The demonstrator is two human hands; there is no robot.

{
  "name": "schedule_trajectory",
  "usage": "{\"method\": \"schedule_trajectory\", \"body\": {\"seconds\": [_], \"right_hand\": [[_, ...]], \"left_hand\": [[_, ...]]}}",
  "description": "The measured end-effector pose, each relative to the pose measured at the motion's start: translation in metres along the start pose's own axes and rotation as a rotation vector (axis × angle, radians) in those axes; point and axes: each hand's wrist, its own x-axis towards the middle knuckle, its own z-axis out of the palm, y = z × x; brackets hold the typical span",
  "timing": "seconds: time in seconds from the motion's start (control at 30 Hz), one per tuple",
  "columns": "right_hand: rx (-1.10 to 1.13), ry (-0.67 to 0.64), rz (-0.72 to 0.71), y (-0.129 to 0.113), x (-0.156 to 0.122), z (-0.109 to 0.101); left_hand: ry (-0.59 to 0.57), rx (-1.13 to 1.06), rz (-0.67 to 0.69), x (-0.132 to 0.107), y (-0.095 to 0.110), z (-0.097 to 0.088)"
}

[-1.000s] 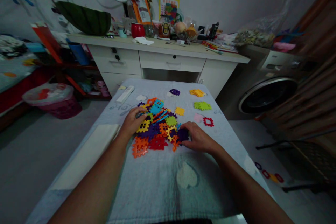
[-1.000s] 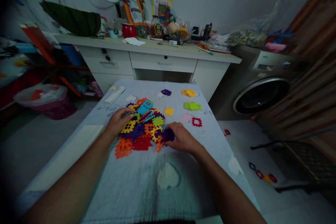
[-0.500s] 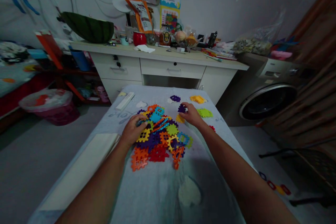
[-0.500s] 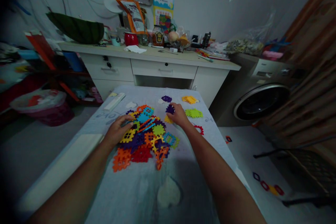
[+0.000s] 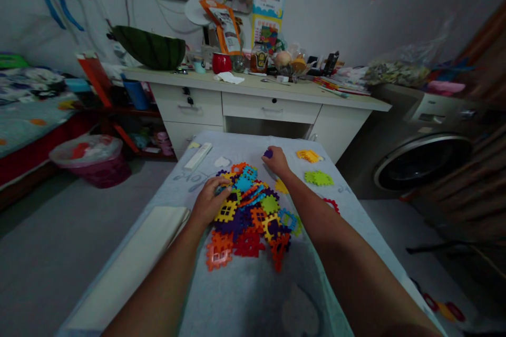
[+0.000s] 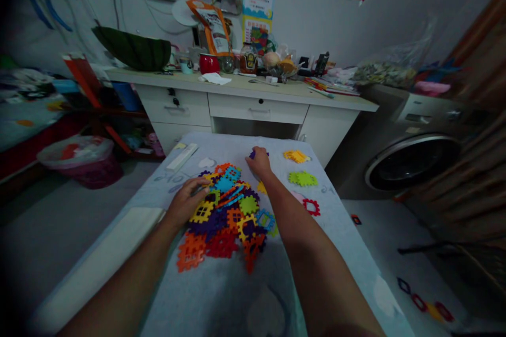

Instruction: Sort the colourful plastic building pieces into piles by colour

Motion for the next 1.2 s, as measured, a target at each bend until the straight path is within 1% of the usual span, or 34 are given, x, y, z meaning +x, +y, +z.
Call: {"method": "schedule_trajectory", "body": {"seconds": [0.03, 0.13, 0.17, 0.23, 0.33, 0.4, 0.47, 0.57, 0.7, 0.77, 0.87, 0.93, 1.07, 1.2], "right_hand": [[0.006, -0.05, -0.055, -0.007, 0.0, 0.003], [0.048, -0.267, -0.202, -0.028, -0.001, 0.014], [0.062, -0.328, -0.217, -0.034, -0.001, 0.018], [0.085, -0.418, -0.197, -0.043, -0.002, 0.025], [0.108, -0.503, -0.157, -0.051, -0.003, 0.03], [0.126, -0.536, -0.175, -0.054, -0.005, 0.028], [0.171, -0.572, -0.204, -0.057, -0.008, 0.022], [0.272, -0.613, -0.221, -0.058, -0.016, 0.007], [0.382, -0.547, -0.23, -0.048, -0.031, -0.012], [0.367, -0.492, -0.239, -0.04, -0.039, -0.017], [0.293, -0.42, -0.24, -0.028, -0.048, -0.018], [0.261, -0.387, -0.274, -0.025, -0.053, -0.017], [0.196, -0.314, -0.369, -0.028, -0.063, -0.016], [0.096, -0.191, -0.361, -0.035, -0.072, -0.013]], "left_hand": [[0.004, -0.018, -0.014, 0.0, 0.001, 0.0], [0.027, -0.078, -0.063, 0.0, 0.003, 0.0], [0.037, -0.096, -0.075, 0.0, 0.004, -0.001], [0.059, -0.122, -0.091, -0.001, 0.005, -0.001], [0.099, -0.153, -0.115, 0.0, 0.003, -0.001], [0.106, -0.169, -0.147, 0.002, 0.002, -0.001], [0.079, -0.176, -0.166, 0.003, 0.001, -0.001], [0.003, -0.167, -0.133, 0.004, 0.002, 0.0], [-0.065, -0.13, -0.074, 0.004, 0.004, 0.001], [-0.088, -0.101, -0.049, 0.005, 0.003, 0.002], [-0.109, -0.044, -0.013, 0.005, -0.001, 0.002], [-0.11, -0.004, -0.006, 0.004, -0.004, 0.001], [-0.126, 0.044, -0.019, 0.003, -0.008, 0.0], [-0.146, 0.064, -0.001, 0.003, -0.012, 0.0]]}}
